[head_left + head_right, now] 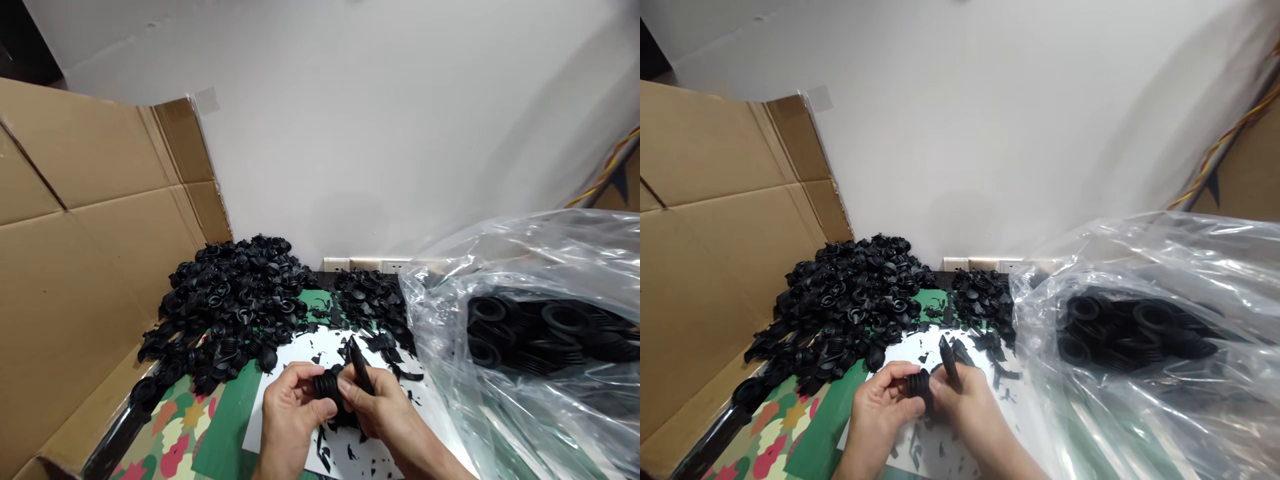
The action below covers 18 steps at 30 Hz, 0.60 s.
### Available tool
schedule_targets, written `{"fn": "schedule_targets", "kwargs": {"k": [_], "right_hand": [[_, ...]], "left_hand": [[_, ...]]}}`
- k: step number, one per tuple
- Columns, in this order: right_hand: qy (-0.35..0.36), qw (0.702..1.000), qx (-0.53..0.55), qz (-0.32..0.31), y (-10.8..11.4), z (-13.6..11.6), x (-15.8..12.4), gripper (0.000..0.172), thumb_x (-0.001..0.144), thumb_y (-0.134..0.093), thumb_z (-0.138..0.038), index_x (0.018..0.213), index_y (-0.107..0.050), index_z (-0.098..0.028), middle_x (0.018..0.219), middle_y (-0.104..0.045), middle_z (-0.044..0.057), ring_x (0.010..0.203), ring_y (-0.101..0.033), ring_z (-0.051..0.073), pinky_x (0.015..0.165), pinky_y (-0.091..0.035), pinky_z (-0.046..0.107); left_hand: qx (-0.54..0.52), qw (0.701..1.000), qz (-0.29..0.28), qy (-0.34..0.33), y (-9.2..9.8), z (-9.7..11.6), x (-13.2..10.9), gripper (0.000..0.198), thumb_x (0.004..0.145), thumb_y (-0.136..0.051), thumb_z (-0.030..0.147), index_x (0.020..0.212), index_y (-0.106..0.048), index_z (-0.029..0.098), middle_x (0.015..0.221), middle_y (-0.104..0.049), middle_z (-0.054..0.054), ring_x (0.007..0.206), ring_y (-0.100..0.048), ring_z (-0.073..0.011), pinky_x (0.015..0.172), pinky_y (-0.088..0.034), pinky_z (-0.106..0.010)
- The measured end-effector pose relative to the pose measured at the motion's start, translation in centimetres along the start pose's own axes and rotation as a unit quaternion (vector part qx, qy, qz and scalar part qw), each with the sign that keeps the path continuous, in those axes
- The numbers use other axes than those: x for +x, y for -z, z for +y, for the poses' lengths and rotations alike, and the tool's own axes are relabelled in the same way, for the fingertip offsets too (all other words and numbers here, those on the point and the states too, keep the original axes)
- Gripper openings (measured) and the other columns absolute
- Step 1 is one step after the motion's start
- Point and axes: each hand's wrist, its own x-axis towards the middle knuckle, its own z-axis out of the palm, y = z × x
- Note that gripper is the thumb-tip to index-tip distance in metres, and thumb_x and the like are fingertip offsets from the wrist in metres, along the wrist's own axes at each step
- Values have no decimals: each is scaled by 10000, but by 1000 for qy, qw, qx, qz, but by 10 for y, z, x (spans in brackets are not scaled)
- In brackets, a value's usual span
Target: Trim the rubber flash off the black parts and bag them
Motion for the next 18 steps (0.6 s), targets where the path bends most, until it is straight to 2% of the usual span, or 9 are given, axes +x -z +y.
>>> {"fn": "schedule_targets", "kwargs": {"k": [4, 8, 12, 18], "right_hand": [[-38, 997, 66, -1, -2, 1, 0, 368, 668, -665, -437, 527, -419, -202, 406, -249, -121, 375, -124, 38, 391, -74, 218], [-57, 993, 106, -5, -4, 1, -1, 417, 637, -707, -458, 524, -397, -203, 389, -234, -132, 362, -123, 26, 384, -71, 213], [-64, 989, 135, -21, -5, 1, 1, 442, 609, -737, -476, 520, -411, -192, 392, -268, -127, 349, -128, 11, 375, -75, 205], [-72, 987, 137, -31, -8, 2, 2, 449, 611, -735, -492, 527, -411, -193, 391, -277, -127, 345, -130, 12, 370, -77, 196]], "left_hand": [[-41, 998, -10, 39, 3, -5, -1, 196, 557, -753, 89, 741, -703, 138, 537, -637, -1, 472, -537, -109, 468, -447, -202], [-33, 999, -35, 18, 5, -11, 1, 207, 599, -751, 167, 798, -696, 147, 553, -596, 21, 468, -516, -98, 441, -430, -189], [13, 998, -59, -11, 6, -13, 2, 170, 627, -731, 209, 774, -663, 157, 555, -543, 36, 487, -491, -103, 425, -415, -185], [51, 998, -41, -16, 6, -14, 1, 101, 651, -677, 198, 703, -592, 182, 586, -485, 53, 480, -438, -94, 415, -355, -184]]}}
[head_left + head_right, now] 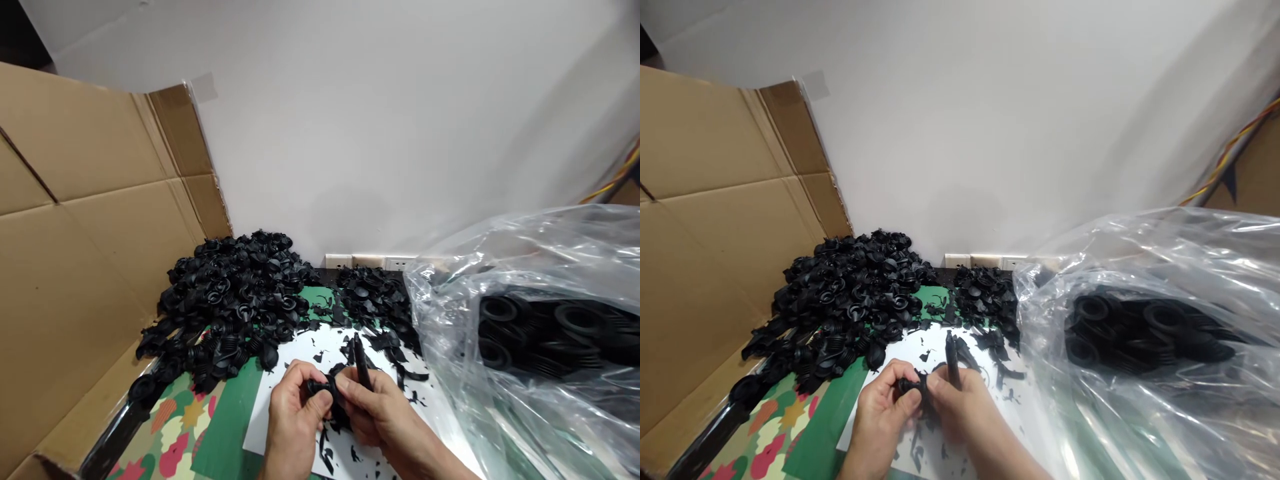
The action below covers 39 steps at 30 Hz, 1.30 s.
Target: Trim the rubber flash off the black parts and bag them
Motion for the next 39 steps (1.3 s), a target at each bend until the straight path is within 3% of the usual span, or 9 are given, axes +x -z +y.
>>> {"fn": "schedule_targets", "kwargs": {"k": [5, 11, 13, 15, 19, 22, 27, 33, 39], "right_hand": [[34, 995, -84, 50, -1, 0, -2, 438, 618, -718, -521, 534, -451, -184, 433, -287, -109, 384, -175, 37, 383, -107, 204], [178, 949, -211, 155, 15, -25, -16, 430, 704, -615, -587, 833, -674, -181, 642, -535, 7, 661, -495, 184, 583, -387, 273], [220, 931, -251, 148, 17, -32, -25, 461, 731, -560, -622, 892, -685, -208, 808, -602, 54, 808, -525, 233, 683, -418, 314], [244, 915, -293, 129, 15, -35, -31, 492, 743, -523, -649, 926, -680, -220, 854, -608, 65, 801, -529, 229, 664, -421, 309], [211, 947, -230, 75, 7, -26, -30, 484, 766, -492, -659, 838, -613, -196, 490, -444, -45, 452, -408, 123, 439, -309, 233], [198, 968, -146, 43, 7, -17, -23, 383, 713, -646, -565, 708, -523, -202, 427, -424, -77, 390, -370, 86, 405, -288, 205], [228, 955, -172, 86, 17, -10, -17, 266, 689, -725, -432, 751, -611, -199, 519, -508, -43, 452, -447, 99, 430, -357, 204], [290, 923, -243, 63, 25, 0, -13, 233, 742, -665, -425, 825, -716, -213, 910, -618, 72, 637, -578, 170, 528, -498, 283], [269, 937, -201, 95, 14, 4, -16, 274, 685, -716, -454, 773, -705, -195, 772, -659, 58, 624, -622, 203, 578, -530, 330]], "left_hand": [[20, 999, 21, -39, 0, -2, -1, 69, 632, -644, 148, 653, -588, 182, 638, -487, 43, 521, -429, -99, 449, -346, -193], [39, 998, 15, -41, 1, -3, -1, 69, 643, -587, 130, 651, -566, 196, 616, -463, 54, 506, -414, -107, 438, -325, -203], [44, 998, 14, -50, 2, -4, -1, 78, 646, -578, 121, 654, -570, 198, 632, -469, 50, 530, -423, -115, 472, -345, -213], [52, 997, 9, -56, 2, -4, -2, 93, 649, -572, 107, 655, -574, 200, 655, -481, 41, 571, -442, -128, 513, -362, -223], [68, 996, 7, -65, 4, -5, -3, 103, 661, -574, 99, 648, -576, 201, 668, -497, 26, 640, -476, -154, 563, -374, -238], [67, 995, 16, -71, 5, -7, -3, 85, 658, -597, 115, 656, -588, 200, 663, -505, 25, 623, -477, -155, 553, -373, -240], [57, 996, 12, -67, 5, -9, -3, 75, 658, -604, 126, 666, -592, 199, 661, -517, 25, 607, -481, -151, 541, -374, -240], [71, 995, 11, -73, 3, -6, -4, 97, 653, -576, 105, 657, -582, 202, 663, -513, 26, 631, -482, -156, 552, -369, -240], [92, 994, 0, -65, 2, -1, -5, 125, 660, -549, 81, 658, -559, 205, 674, -500, 25, 655, -478, -164, 581, -360, -250]]}}
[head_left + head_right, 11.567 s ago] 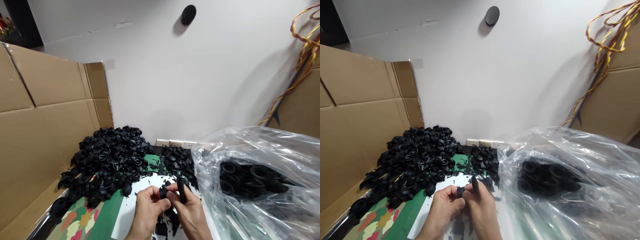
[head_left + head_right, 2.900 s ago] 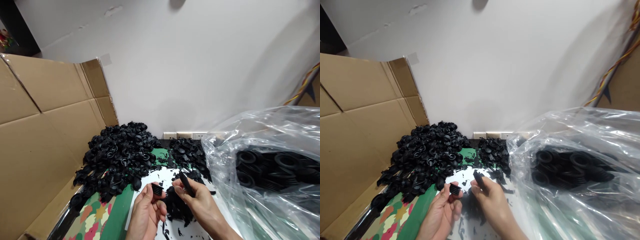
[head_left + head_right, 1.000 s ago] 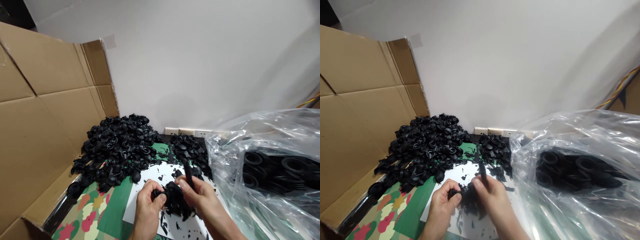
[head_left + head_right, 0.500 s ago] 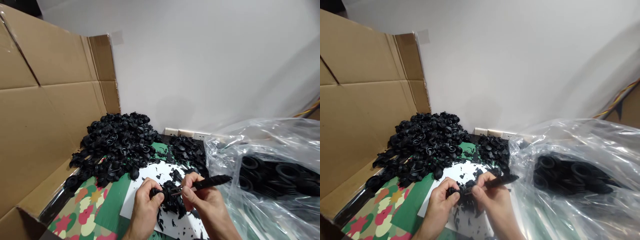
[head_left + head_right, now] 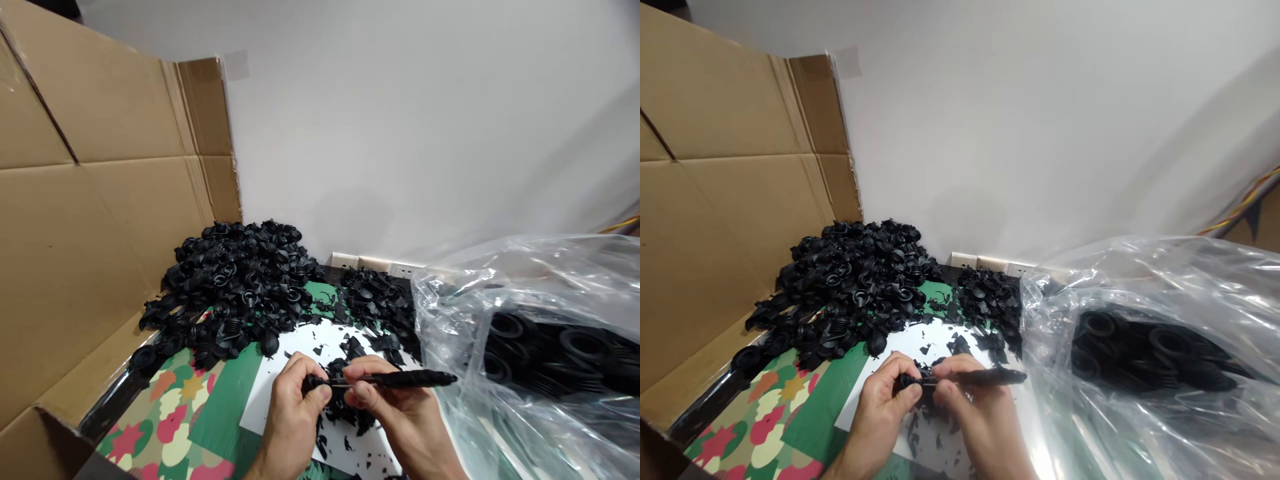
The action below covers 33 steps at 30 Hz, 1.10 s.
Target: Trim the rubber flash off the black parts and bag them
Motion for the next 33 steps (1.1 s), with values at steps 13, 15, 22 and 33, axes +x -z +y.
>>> {"fn": "schedule_targets", "kwargs": {"k": [13, 15, 22, 33], "right_hand": [[93, 990, -104, -25, -2, -3, 2, 181, 795, -598, -342, 719, -656, -189, 593, -638, 35, 523, -593, 176, 492, -455, 272], [221, 953, -206, -27, 2, -2, 7, 167, 820, -537, -259, 712, -651, -202, 656, -639, 44, 545, -588, 163, 490, -440, 257], [129, 950, -264, 109, 32, -6, 31, 179, 801, -578, -357, 772, -639, -191, 588, -651, 43, 497, -586, 183, 470, -443, 280], [-29, 999, 17, 16, 15, -9, 8, 304, 702, -692, -461, 792, -657, -173, 495, -618, 2, 491, -591, 183, 512, -472, 296]], "left_hand": [[38, 999, -17, -21, -1, 4, -2, 132, 679, -551, 72, 658, -568, 202, 697, -510, 10, 675, -479, -168, 591, -368, -248], [16, 999, -37, 3, -2, 4, -4, 148, 651, -552, 50, 639, -566, 196, 673, -496, 19, 643, -469, -153, 567, -364, -237], [-105, 988, -50, 97, -5, 2, -4, 73, 638, -642, 176, 677, -581, 181, 526, -426, 71, 441, -378, -89, 411, -304, -201], [-127, 987, -34, 91, -2, -5, 0, 153, 629, -725, 265, 682, -624, 163, 560, -476, 53, 456, -421, -86, 436, -330, -202]]}}
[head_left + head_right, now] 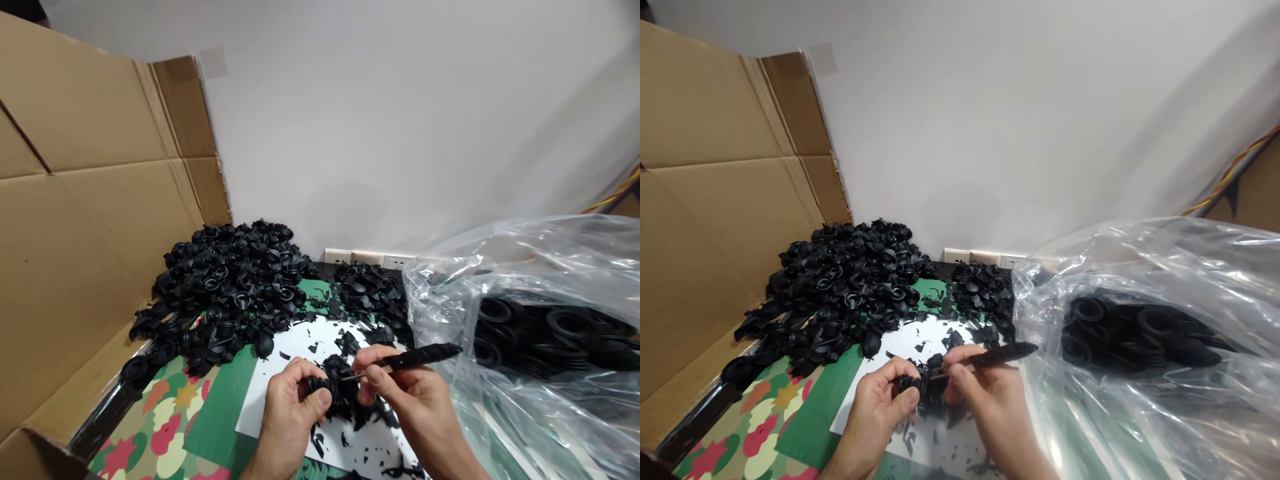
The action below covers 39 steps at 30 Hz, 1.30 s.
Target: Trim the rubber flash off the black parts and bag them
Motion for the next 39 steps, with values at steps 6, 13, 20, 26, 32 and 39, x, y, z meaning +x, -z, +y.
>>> {"fn": "schedule_targets", "kwargs": {"k": [6, 13, 20, 26, 32, 39], "right_hand": [[35, 998, 12, -44, -3, 7, -5, 220, 732, -690, -396, 788, -680, -184, 684, -646, 30, 503, -595, 151, 500, -489, 279], [45, 999, 5, -22, -10, 3, -8, 214, 726, -691, -406, 755, -683, -194, 723, -630, 24, 501, -578, 140, 496, -495, 273], [238, 953, -167, -90, -11, 8, -11, 143, 842, -537, -245, 759, -649, -211, 692, -631, 44, 541, -596, 158, 481, -477, 256], [323, 879, -350, 25, 14, 1, 17, 203, 836, -467, -212, 730, -641, -217, 696, -668, 72, 559, -600, 177, 496, -467, 283], [61, 976, -197, 74, 21, -2, 22, 228, 786, -594, -417, 790, -648, -196, 479, -601, -1, 461, -568, 185, 485, -431, 294], [-11, 1000, -20, -11, 10, 3, 5, 308, 725, -661, -475, 792, -667, -175, 479, -604, 0, 489, -567, 174, 515, -434, 279]], "left_hand": [[61, 998, 11, -27, -3, 5, -1, 82, 622, -690, 177, 658, -617, 167, 636, -486, 35, 549, -426, -113, 494, -341, -217], [105, 993, 2, -53, -1, 2, -2, 53, 642, -654, 169, 675, -614, 180, 685, -499, 13, 624, -457, -156, 547, -364, -246], [127, 990, -2, -61, -4, 4, -5, 88, 680, -648, 148, 637, -577, 180, 662, -472, 20, 621, -434, -148, 548, -342, -238], [106, 990, -63, -66, -5, 1, -7, 76, 669, -648, 125, 644, -599, 178, 694, -492, 9, 640, -446, -147, 559, -346, -241], [63, 996, -9, -61, -5, 5, -3, 88, 618, -678, 141, 686, -633, 174, 692, -502, 13, 609, -443, -132, 533, -374, -226], [56, 997, 14, -58, -5, 5, -4, 94, 599, -686, 133, 677, -644, 164, 691, -509, 12, 597, -456, -127, 519, -380, -217]]}}
